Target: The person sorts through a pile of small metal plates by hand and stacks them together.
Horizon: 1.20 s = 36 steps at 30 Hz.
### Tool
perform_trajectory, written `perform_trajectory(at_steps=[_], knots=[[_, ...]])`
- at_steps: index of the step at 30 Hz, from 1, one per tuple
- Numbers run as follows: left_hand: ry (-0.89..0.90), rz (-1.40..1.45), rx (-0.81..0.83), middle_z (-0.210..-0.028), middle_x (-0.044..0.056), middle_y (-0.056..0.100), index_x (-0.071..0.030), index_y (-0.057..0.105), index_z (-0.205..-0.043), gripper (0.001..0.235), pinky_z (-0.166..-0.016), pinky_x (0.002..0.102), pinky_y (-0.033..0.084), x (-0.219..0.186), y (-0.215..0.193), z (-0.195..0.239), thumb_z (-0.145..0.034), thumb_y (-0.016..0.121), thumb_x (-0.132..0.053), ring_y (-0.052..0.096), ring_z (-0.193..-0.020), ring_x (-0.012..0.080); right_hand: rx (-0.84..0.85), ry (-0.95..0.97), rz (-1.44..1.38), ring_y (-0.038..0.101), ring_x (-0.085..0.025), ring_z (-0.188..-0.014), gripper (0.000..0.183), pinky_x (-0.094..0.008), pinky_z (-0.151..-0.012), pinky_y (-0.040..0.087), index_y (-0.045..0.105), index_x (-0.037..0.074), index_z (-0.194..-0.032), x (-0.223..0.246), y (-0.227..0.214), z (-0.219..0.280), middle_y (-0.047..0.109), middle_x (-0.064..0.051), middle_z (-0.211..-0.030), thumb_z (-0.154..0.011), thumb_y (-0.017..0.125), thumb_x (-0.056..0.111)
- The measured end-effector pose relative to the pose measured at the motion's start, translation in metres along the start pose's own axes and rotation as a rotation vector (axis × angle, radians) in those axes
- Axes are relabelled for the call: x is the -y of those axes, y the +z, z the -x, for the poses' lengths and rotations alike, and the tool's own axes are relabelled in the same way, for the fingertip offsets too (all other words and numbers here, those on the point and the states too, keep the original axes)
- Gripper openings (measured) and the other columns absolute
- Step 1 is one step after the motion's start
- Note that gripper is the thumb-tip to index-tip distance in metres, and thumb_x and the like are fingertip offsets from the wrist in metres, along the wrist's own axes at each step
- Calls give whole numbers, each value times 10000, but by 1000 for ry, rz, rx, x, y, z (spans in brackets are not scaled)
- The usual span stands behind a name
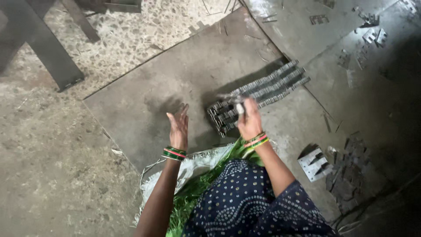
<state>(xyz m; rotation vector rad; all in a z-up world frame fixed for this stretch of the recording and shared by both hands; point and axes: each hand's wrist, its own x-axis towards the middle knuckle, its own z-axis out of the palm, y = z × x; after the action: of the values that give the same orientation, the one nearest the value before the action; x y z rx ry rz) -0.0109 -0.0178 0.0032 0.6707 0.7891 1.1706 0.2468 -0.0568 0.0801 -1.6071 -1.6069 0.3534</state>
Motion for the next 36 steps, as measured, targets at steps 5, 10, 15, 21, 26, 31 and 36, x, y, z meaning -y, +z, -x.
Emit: perform_trajectory(at_steps=[5,10,15,21,26,31,36], knots=[[7,-66,-2,-1660,150,351,15,344,-1570,911,-1280,375,150,3,21,-5,-1013,171,-685,262,-1561,260,101,-198,297,554,-498,-1166,554,-551,-964,495,538,28,-1302,-5,36,-18,601,-288,-1251,-756,589,-52],[54,-177,17,-1678,150,341,-29,342,-1581,787,-1283,390,169,25,47,-12,-1065,241,-614,272,-1572,268,326,-41,346,581,-483,-1100,485,-538,-897,512,543,69,-1239,-7,21,-22,637,-234,-1212,-779,576,-79],[130,-620,28,-1631,133,416,-84,433,-1556,652,-1262,373,210,45,42,-28,-1094,271,-514,334,-1543,279,-104,-27,124,638,-405,-1092,469,-505,-997,537,556,89,-1207,-5,-4,-4,642,-204,-1134,-798,449,-115],[146,-683,22,-1604,185,457,-53,474,-1519,649,-1248,373,259,44,59,-45,-1096,310,-516,376,-1525,303,195,18,325,601,-501,-1017,497,-539,-844,502,584,-22,-1223,-19,9,-7,620,-329,-1161,-732,562,-100],[186,-896,58,-1542,284,433,-1,501,-1470,665,-1182,436,328,36,74,-36,-1035,498,-504,394,-1452,408,-78,208,-75,714,-405,-922,302,-448,-803,562,599,1,-1214,-12,-24,-23,725,-221,-1026,-919,573,-55],[270,-1055,-15,-1391,296,608,-2,627,-1328,603,-1099,467,464,64,70,-47,-1031,507,-513,578,-1293,455,17,387,137,739,-407,-864,247,-465,-763,573,643,14,-1073,-26,2,-17,734,-252,-926,-831,664,60],[329,-1050,-62,-1242,330,648,51,635,-1272,602,-1013,494,494,83,53,-54,-1032,545,-493,619,-1188,484,147,284,252,675,-492,-884,359,-533,-785,544,665,1,-1062,-39,29,-12,705,-300,-899,-724,713,111]])
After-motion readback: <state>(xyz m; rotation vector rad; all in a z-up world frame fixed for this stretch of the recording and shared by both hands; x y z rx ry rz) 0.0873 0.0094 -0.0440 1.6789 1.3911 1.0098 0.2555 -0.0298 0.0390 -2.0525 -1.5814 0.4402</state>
